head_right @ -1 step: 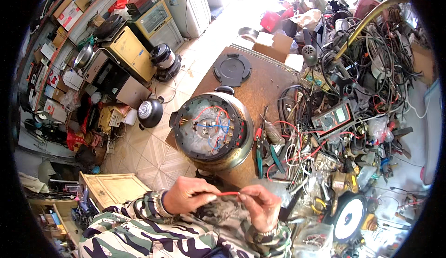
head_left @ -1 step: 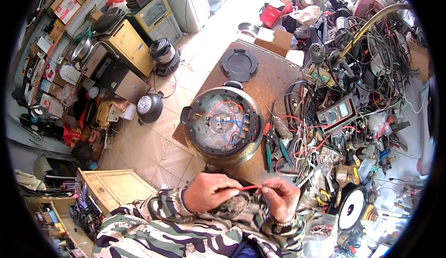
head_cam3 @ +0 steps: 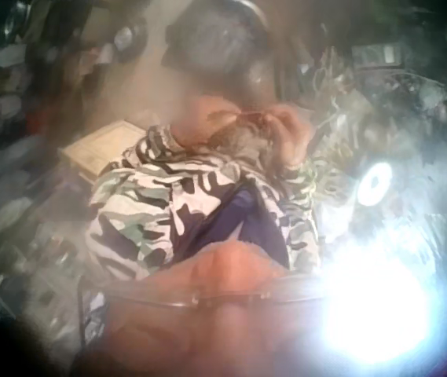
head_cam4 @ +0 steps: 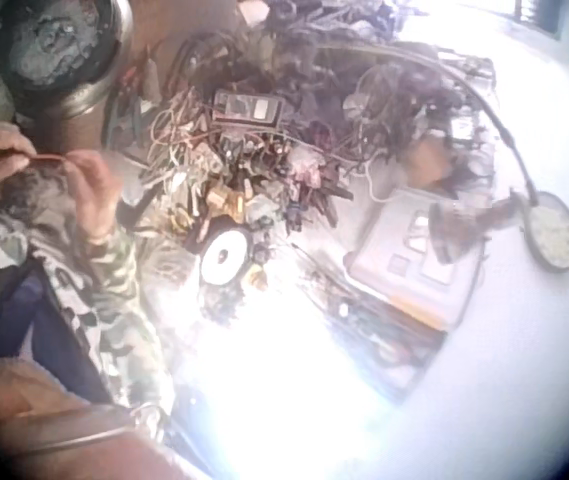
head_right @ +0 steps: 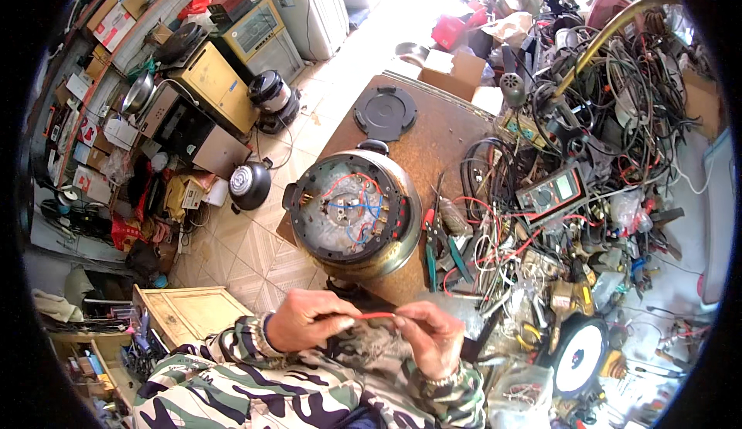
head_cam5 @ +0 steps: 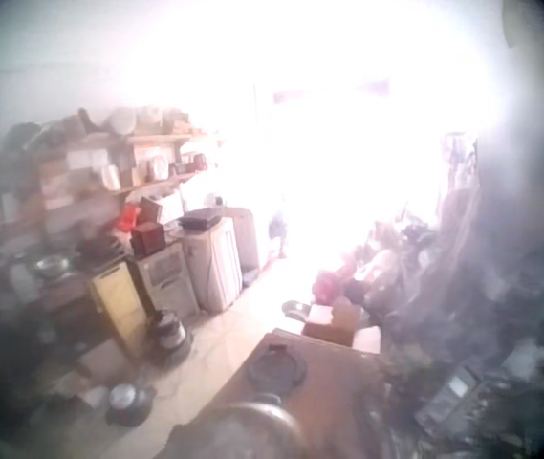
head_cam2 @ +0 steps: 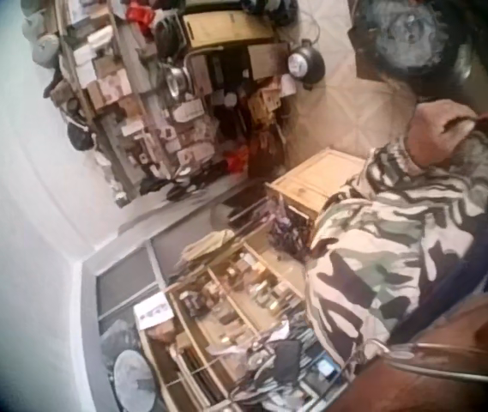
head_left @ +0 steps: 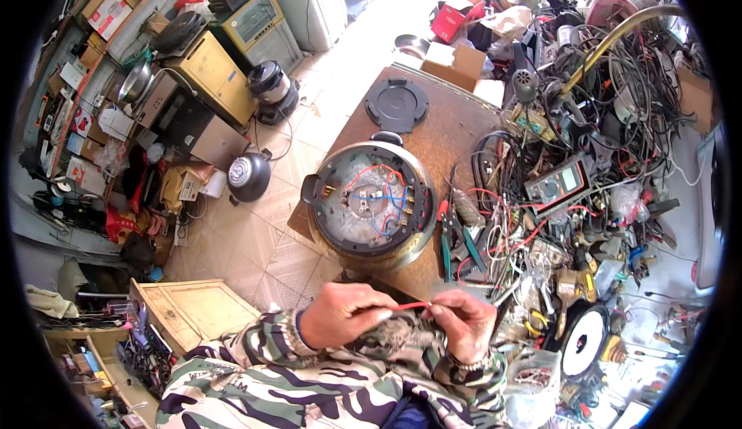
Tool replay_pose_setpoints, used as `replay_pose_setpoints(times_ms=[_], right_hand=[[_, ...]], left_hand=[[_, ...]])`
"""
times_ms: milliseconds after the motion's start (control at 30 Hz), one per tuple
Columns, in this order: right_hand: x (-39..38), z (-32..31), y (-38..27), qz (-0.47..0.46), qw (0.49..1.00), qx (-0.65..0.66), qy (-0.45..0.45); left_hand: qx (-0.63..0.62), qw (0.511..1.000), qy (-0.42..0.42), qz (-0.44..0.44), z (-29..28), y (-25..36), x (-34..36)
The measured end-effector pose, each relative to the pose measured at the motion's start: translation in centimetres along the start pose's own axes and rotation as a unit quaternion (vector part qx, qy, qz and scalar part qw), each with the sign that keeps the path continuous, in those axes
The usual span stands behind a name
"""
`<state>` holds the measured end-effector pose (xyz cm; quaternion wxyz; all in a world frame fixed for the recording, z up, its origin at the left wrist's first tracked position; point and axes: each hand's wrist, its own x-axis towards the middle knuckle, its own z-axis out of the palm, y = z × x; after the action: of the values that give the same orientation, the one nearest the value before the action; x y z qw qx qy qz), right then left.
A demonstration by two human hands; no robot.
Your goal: The person strips and twists wires, then uses a soldering iron to solder connections inside a round metallic appliance. They place a black circular cover over the internal wiring and secure it with a heat gun.
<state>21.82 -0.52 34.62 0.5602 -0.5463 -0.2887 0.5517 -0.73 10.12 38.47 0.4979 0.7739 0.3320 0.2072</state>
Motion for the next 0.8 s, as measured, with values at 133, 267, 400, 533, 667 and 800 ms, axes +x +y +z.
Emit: replay_pose_setpoints(times_ms=[133,267,400,533,667,800], right_hand=[[1.2,2.1,0.1,-0.014,0.999,0.0,-0.036],[2.9,3.7,-0.1,-0.015,0.991,-0.067,-0.116],[5.5,5.3,-0.9,0.015,0.991,-0.063,-0.118],[8.9,5.3,-2.1,-0.004,0.996,-0.053,-0.067],[17.1,1.1,-0.5,-0.021,0.941,-0.283,0.185],[28.5,-4.7,6.3,-0.163,0.802,-0.532,0.218]], left_hand=[[0.052,0.998,-0.025,-0.026,-2.8,0.1,-0.2],[0.011,0.998,-0.033,-0.049,-2.5,-0.2,0.4],[-0.031,0.998,-0.039,-0.045,-4.2,-2.2,2.6],[-0.031,0.996,-0.031,-0.082,-7.7,-3.4,5.1],[-0.129,0.97,0.035,-0.202,-10.4,-5.8,5.6],[-0.184,0.948,0.054,-0.252,-11.6,-6.4,6.5]])
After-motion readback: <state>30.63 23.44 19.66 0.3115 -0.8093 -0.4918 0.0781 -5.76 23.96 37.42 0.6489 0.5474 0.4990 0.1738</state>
